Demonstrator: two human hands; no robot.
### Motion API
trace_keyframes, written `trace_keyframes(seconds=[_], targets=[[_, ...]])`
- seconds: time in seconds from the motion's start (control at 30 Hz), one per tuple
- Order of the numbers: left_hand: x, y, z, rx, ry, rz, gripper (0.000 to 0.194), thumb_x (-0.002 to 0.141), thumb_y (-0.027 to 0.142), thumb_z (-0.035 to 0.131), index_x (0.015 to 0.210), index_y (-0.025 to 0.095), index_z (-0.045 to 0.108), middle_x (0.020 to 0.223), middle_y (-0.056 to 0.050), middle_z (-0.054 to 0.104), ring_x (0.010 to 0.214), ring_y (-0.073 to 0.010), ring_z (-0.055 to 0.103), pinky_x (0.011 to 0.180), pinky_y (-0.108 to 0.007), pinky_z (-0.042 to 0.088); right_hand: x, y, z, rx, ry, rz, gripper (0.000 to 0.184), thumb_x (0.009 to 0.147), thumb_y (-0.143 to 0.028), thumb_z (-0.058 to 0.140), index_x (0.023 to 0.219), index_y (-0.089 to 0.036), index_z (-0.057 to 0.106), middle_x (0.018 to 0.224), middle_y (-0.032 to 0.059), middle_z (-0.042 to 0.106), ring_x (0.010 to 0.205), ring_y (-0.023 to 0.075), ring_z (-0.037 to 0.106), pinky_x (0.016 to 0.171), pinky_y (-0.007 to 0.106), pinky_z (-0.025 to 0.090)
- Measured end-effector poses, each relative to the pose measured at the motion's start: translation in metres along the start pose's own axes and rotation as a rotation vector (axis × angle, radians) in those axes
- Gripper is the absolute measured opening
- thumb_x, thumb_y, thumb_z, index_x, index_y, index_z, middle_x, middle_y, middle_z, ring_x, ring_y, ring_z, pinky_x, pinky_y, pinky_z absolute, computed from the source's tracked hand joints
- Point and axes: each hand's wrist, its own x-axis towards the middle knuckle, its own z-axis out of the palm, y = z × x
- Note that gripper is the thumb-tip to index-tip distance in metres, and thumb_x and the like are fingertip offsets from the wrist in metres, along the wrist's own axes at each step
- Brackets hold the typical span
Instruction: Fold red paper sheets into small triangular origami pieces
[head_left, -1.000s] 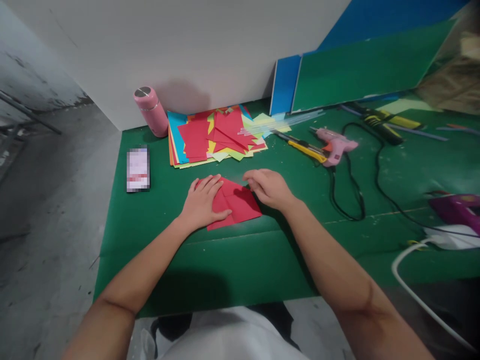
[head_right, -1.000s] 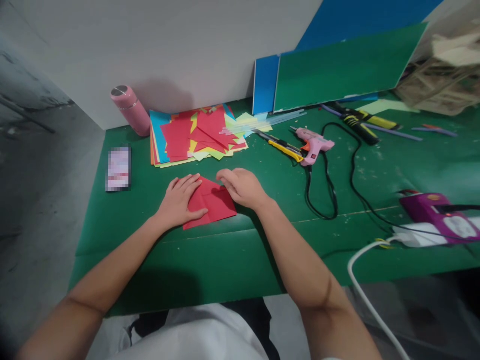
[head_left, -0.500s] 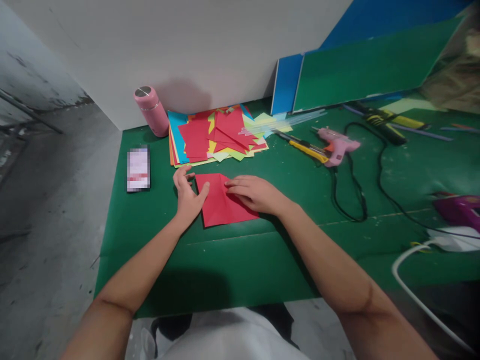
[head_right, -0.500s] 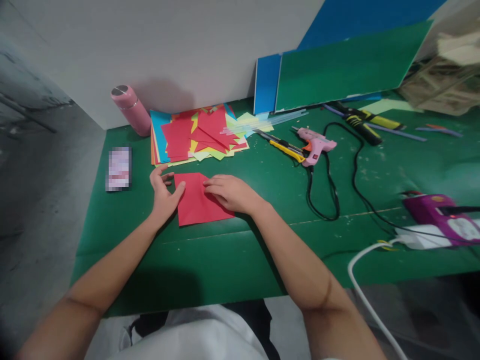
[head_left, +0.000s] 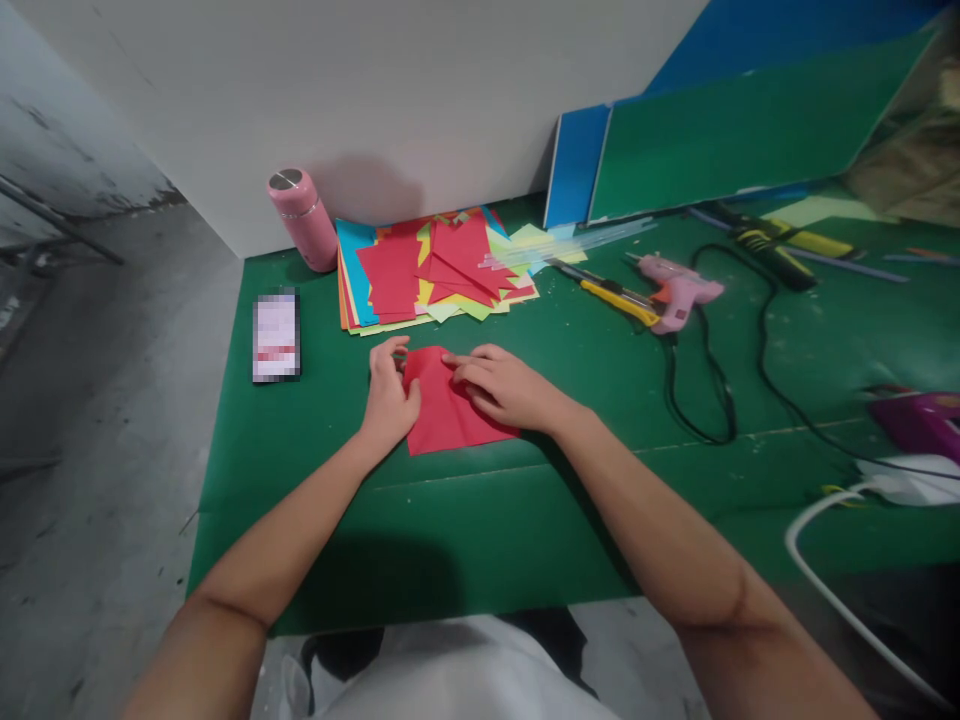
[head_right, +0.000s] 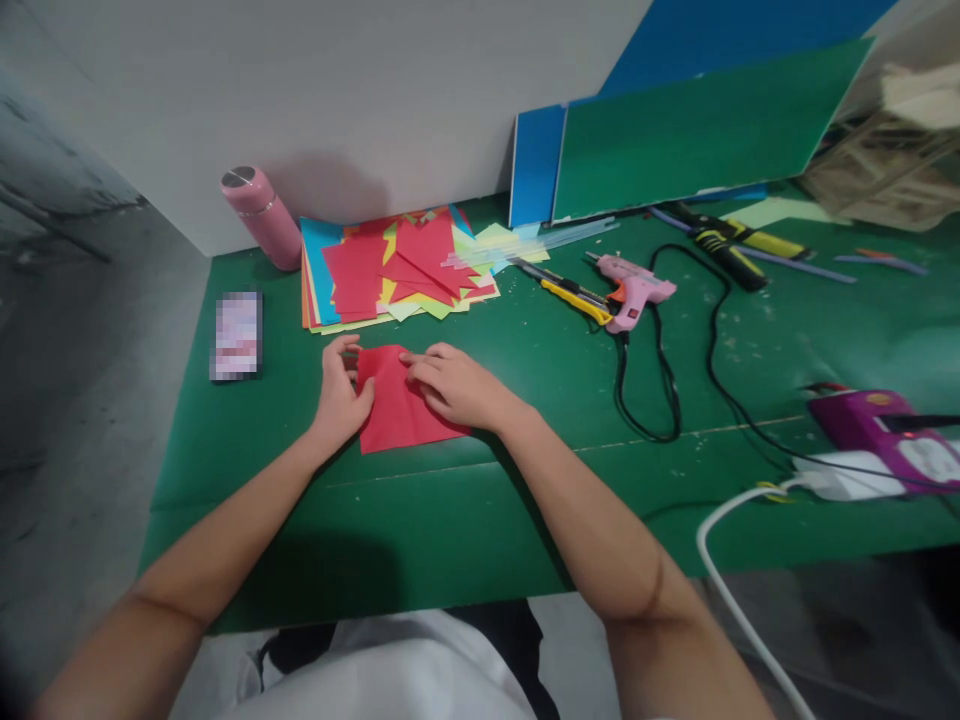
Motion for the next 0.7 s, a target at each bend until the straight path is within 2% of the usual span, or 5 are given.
trace_keyframes(seconds=[0.17, 0.27, 0.33, 0.5, 0.7], targets=[[0.0, 0.0112, -0.0039, 0.262, -0.106, 0.103, 0.046, 0.083, 0.003, 0.042, 0.12, 0.024, 0.056, 0.139, -0.011, 0.043, 0.133, -0.0275, 0.041, 0.11, -0.052, 0.038, -0.0003, 0.0012, -0.0008, 0.016, 0.005, 0.008, 0.024, 0.09, -0.014, 0.044, 0.104, -0.017, 0.063, 0.131, 0.0098, 0.064, 0.102, 0.0252, 0.054, 0.088, 0.041, 0.048], [0.0012, 0.0121, -0.0032, 0.383, -0.197, 0.136, 0.047, 0.086, 0.004, 0.04, 0.123, 0.024, 0.059, 0.147, -0.006, 0.045, 0.144, -0.0296, 0.029, 0.116, -0.057, 0.025, -0.0005, 0.0025, -0.0001, 0.033, 0.008, 0.007, 0.023, 0.091, -0.016, 0.044, 0.104, -0.018, 0.063, 0.127, 0.0097, 0.066, 0.103, 0.0254, 0.054, 0.088, 0.041, 0.048], [0.0022, 0.0113, -0.0025, 0.41, -0.257, 0.16, 0.048, 0.087, 0.004, 0.037, 0.128, 0.022, 0.057, 0.143, -0.006, 0.052, 0.145, -0.0271, 0.03, 0.118, -0.055, 0.02, -0.0007, 0.0034, 0.0007, 0.037, 0.012, 0.008, 0.023, 0.091, -0.017, 0.044, 0.104, -0.018, 0.063, 0.125, 0.01, 0.067, 0.104, 0.0257, 0.053, 0.088, 0.041, 0.048], [0.0052, 0.0101, -0.0022, 0.406, -0.34, 0.2, 0.053, 0.088, 0.002, 0.032, 0.136, 0.016, 0.05, 0.146, -0.009, 0.05, 0.141, -0.0209, 0.039, 0.113, -0.044, 0.031, -0.0006, 0.004, 0.0018, 0.018, 0.008, 0.0, 0.022, 0.092, -0.017, 0.044, 0.104, -0.017, 0.063, 0.116, 0.011, 0.069, 0.104, 0.0266, 0.052, 0.087, 0.041, 0.048], [0.0073, 0.0119, -0.0038, 0.421, -0.425, 0.213, 0.059, 0.089, 0.002, 0.031, 0.143, 0.021, 0.044, 0.152, -0.006, 0.043, 0.139, -0.0221, 0.041, 0.105, -0.047, 0.034, 0.0006, 0.003, 0.0013, 0.007, 0.002, -0.007, 0.021, 0.092, -0.017, 0.044, 0.102, -0.017, 0.062, 0.103, 0.0105, 0.07, 0.102, 0.0266, 0.052, 0.087, 0.04, 0.047]])
